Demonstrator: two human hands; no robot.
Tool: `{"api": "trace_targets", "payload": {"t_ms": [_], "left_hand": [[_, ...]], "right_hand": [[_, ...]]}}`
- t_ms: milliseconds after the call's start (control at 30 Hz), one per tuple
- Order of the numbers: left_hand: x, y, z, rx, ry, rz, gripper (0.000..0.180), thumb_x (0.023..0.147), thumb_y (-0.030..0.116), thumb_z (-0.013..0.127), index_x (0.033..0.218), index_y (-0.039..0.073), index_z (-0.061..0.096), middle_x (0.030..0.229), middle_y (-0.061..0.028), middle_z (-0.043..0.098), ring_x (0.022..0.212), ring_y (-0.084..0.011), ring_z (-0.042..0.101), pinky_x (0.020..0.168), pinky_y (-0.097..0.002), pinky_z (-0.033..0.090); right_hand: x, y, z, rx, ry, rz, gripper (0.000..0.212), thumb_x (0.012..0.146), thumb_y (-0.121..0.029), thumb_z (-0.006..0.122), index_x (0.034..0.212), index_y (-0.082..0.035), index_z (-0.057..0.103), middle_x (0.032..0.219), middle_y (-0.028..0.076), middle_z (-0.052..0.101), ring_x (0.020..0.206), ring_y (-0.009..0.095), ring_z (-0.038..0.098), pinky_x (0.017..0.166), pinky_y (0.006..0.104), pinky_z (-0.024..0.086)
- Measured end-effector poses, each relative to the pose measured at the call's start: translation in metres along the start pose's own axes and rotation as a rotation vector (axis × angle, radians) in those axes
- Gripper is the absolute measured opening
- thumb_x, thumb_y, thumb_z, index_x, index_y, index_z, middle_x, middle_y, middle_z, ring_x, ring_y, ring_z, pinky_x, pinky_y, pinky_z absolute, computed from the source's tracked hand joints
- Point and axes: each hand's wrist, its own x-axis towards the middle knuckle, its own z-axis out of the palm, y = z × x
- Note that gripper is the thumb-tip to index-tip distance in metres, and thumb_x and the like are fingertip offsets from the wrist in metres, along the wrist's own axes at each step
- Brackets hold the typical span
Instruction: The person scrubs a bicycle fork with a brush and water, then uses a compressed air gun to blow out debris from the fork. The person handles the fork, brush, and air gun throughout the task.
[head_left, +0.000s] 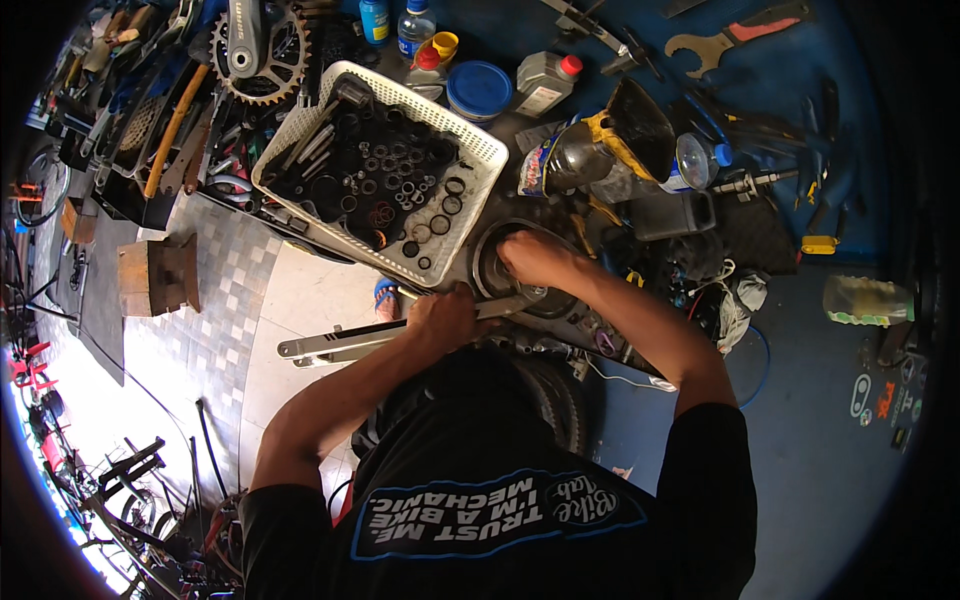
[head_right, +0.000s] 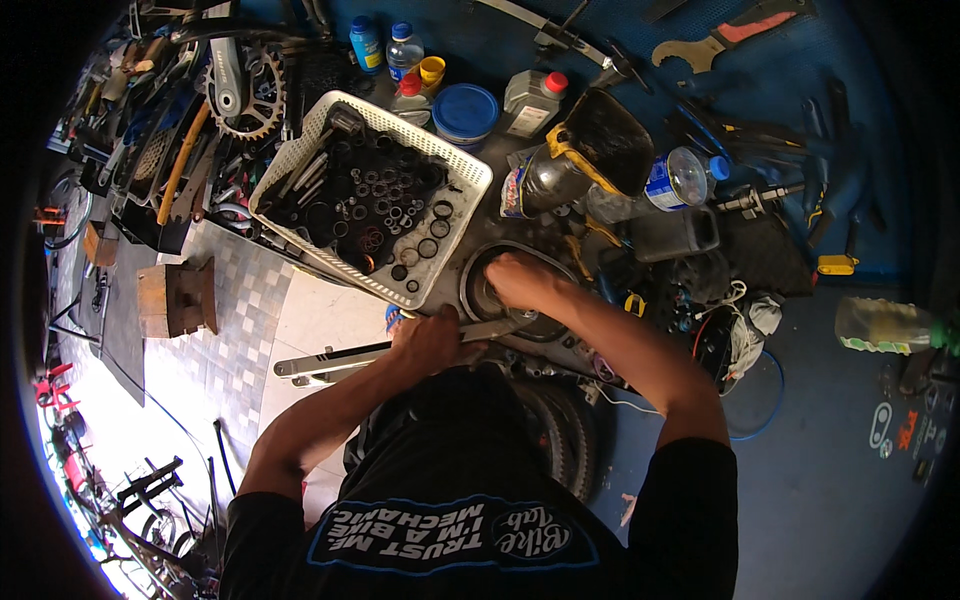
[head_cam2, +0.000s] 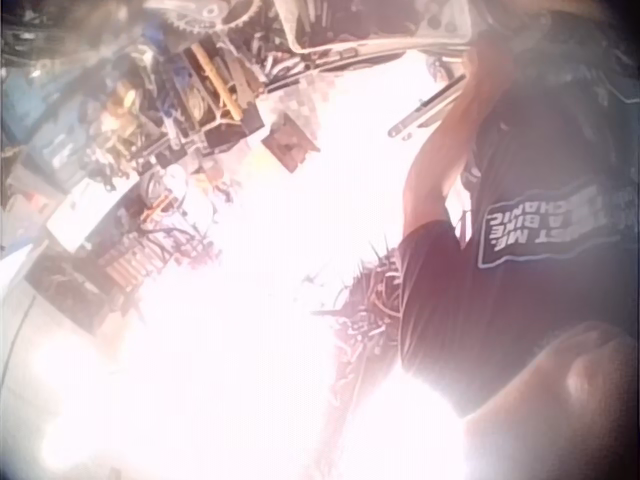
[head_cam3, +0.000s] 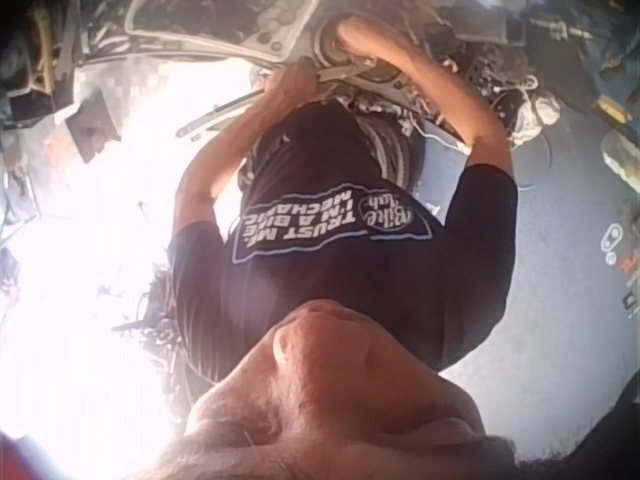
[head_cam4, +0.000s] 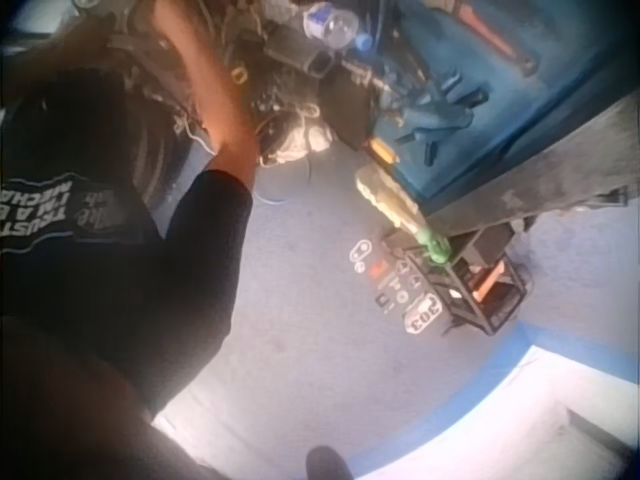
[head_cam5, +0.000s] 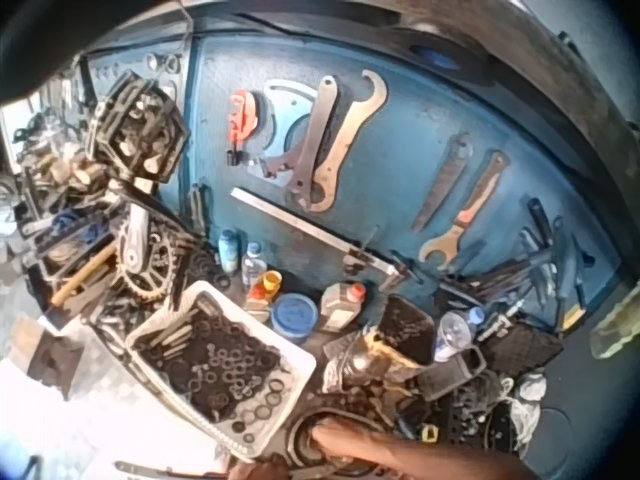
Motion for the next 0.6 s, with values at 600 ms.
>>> {"api": "trace_targets", "payload": {"t_ms": [600], "left_hand": [[-0.033,-0.038,0.001,-0.152,-0.001,0.227,0.063,0.092,0.064,0.068,0.092,0.002,0.077,0.088,-0.018,0.076,0.085,-0.0375,0.077,0.068,-0.0466,0.062]], "right_hand": [[-0.068,-0.035,-0.007,0.431,0.571,0.483,0.02,0.09,-0.016,0.076,0.096,0.002,0.069,0.085,0.016,0.07,0.08,0.023,0.069,0.076,0.0375,0.053]]}}
